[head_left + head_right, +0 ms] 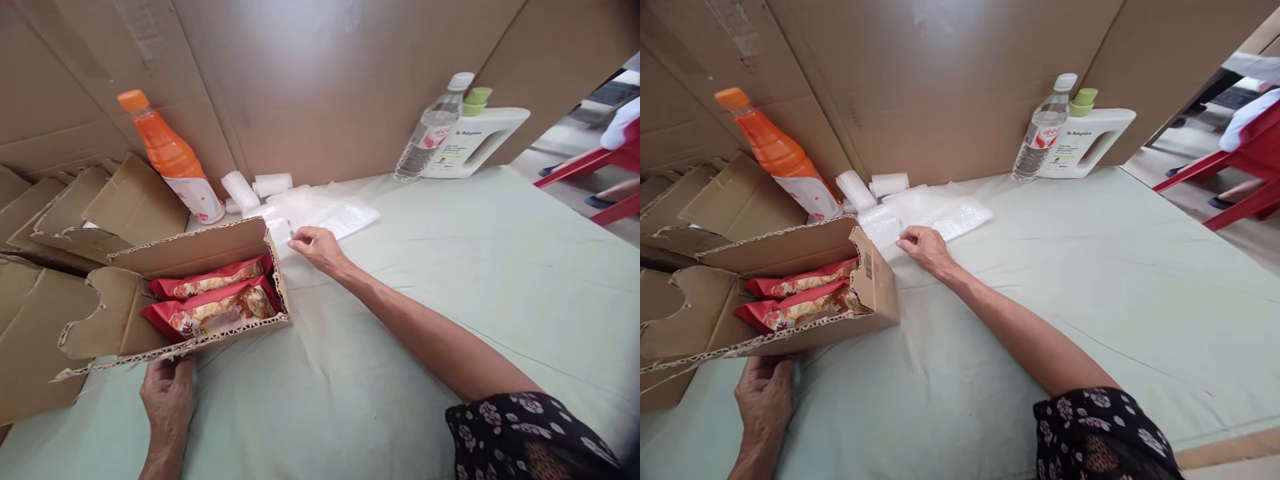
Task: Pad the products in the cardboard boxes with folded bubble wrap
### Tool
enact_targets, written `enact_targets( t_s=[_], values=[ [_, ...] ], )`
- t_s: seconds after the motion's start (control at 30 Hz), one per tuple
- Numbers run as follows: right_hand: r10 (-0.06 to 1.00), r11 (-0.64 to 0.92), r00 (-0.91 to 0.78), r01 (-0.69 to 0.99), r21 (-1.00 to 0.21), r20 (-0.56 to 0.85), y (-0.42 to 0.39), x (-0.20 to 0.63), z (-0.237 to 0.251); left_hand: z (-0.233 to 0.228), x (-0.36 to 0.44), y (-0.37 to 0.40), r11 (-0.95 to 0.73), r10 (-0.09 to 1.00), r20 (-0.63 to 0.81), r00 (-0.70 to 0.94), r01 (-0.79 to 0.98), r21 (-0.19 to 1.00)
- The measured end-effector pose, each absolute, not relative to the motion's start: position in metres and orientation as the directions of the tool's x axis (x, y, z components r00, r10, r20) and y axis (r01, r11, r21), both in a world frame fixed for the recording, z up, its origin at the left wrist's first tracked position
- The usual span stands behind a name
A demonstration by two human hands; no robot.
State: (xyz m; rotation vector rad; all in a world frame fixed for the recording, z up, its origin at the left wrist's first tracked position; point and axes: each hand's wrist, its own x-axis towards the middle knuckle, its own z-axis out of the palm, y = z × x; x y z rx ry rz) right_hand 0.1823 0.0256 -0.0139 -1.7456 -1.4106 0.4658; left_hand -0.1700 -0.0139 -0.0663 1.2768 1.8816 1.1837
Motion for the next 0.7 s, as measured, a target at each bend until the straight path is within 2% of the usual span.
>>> enact_targets(
  t_s=[0.13, 0.2, 0.27, 0.4, 0.47, 0.53, 0.57, 0.6, 0.7],
  values=[
    [0.852, 0.229, 0.378, 0.354, -0.907, 0.362, -0.039, 0.193, 0.023, -0.066, -0.17, -0.013, 0.125, 0.931, 0.039, -0.363, 0.416, 0.901],
    [0.806, 0.211, 0.486, 0.301, -0.93, 0.339, -0.085, 0.213, 0.03, -0.065, -0.171, -0.013, 0.114, 0.938, 0.043, -0.343, 0.422, 0.899],
    [0.735, 0.122, 0.608, 0.317, -0.941, 0.3, -0.129, 0.239, 0.023, -0.064, -0.17, -0.013, 0.098, 0.946, 0.047, -0.322, 0.42, 0.902],
    [0.582, -0.23, 0.789, 0.392, -0.891, 0.198, -0.195, 0.279, -0.002, -0.061, -0.167, -0.012, 0.064, 0.958, 0.051, -0.283, 0.382, 0.922],
    [0.496, -0.346, 0.83, 0.46, -0.818, 0.256, -0.212, 0.275, -0.001, -0.058, -0.166, -0.014, 0.034, 0.966, 0.056, -0.253, 0.337, 0.941],
    [0.455, -0.384, 0.79, 0.59, -0.71, 0.411, -0.216, 0.254, 0.008, -0.056, -0.168, -0.018, 0.012, 0.973, 0.055, -0.224, 0.289, 0.957],
    [0.489, -0.36, 0.728, 0.671, -0.649, 0.481, -0.214, 0.239, 0.013, -0.055, -0.17, -0.02, 0.013, 0.976, 0.048, -0.213, 0.276, 0.961],
    [0.565, -0.293, 0.642, 0.743, -0.601, 0.518, -0.209, 0.222, 0.016, -0.054, -0.173, -0.023, 0.024, 0.977, 0.036, -0.209, 0.276, 0.961],
    [0.847, 0.013, 0.305, 0.807, -0.591, 0.435, -0.178, 0.172, 0.011, -0.052, -0.185, -0.031, 0.071, 0.98, -0.004, -0.199, 0.331, 0.941]
  ],
)
